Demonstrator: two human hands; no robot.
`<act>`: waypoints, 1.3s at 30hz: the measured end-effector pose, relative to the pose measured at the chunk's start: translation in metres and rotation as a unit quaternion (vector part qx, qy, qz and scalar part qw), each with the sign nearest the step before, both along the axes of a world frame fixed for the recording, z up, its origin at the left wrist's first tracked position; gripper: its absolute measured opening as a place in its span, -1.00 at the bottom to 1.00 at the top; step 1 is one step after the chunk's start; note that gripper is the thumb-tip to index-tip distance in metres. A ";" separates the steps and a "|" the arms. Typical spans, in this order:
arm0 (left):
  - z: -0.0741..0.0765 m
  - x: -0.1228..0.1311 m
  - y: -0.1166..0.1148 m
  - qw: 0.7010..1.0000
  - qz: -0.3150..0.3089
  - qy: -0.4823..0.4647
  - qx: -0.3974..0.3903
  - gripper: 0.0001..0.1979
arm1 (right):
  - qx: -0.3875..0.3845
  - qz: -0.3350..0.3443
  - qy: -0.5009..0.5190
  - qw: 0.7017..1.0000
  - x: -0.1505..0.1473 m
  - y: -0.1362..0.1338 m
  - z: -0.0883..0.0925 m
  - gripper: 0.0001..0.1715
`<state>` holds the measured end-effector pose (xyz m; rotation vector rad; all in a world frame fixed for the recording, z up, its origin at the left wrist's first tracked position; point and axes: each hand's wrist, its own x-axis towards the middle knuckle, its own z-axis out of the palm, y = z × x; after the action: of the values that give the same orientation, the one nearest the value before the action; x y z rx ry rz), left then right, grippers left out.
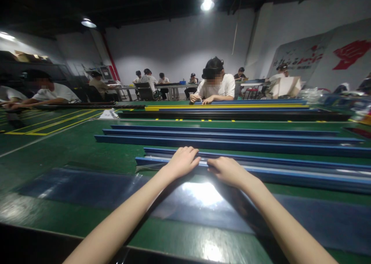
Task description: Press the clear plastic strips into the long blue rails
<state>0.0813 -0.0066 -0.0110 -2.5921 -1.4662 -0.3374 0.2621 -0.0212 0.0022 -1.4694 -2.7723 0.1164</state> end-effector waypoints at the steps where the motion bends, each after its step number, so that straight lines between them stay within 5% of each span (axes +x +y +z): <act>1: -0.001 0.002 0.002 1.000 0.010 0.000 -0.005 -0.64 | -0.003 0.003 0.003 1.000 0.000 0.000 0.000 -0.73; 7: -0.008 0.005 0.007 0.998 0.046 -0.026 0.032 -0.62 | 0.007 -0.003 0.014 1.000 0.001 -0.001 0.003 -0.77; 13: -0.008 0.000 0.006 0.997 0.062 -0.037 0.034 -0.64 | 0.100 -0.004 0.062 0.993 0.014 -0.001 0.002 -0.81; 20: -0.004 -0.031 0.010 0.993 0.112 -0.022 0.040 -0.68 | 0.182 0.020 0.080 0.980 0.043 0.005 -0.010 -0.53; 25: 0.001 -0.065 0.014 0.989 0.141 -0.011 0.033 -0.70 | 0.168 -0.044 0.074 0.982 0.062 0.010 -0.020 -0.26; 29: 0.002 -0.084 0.014 0.988 0.152 -0.002 0.027 -0.71 | 0.151 -0.063 0.069 0.984 0.068 0.015 -0.023 -0.23; 39: 0.004 -0.083 0.018 0.991 0.120 0.008 0.049 -0.65 | 0.144 -0.029 0.050 0.988 0.061 0.024 -0.017 -0.28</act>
<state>-0.0014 0.0115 -0.0067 -2.3049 -1.6886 -0.3476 0.3229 0.0026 -0.0149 -1.4244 -2.5350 -0.1989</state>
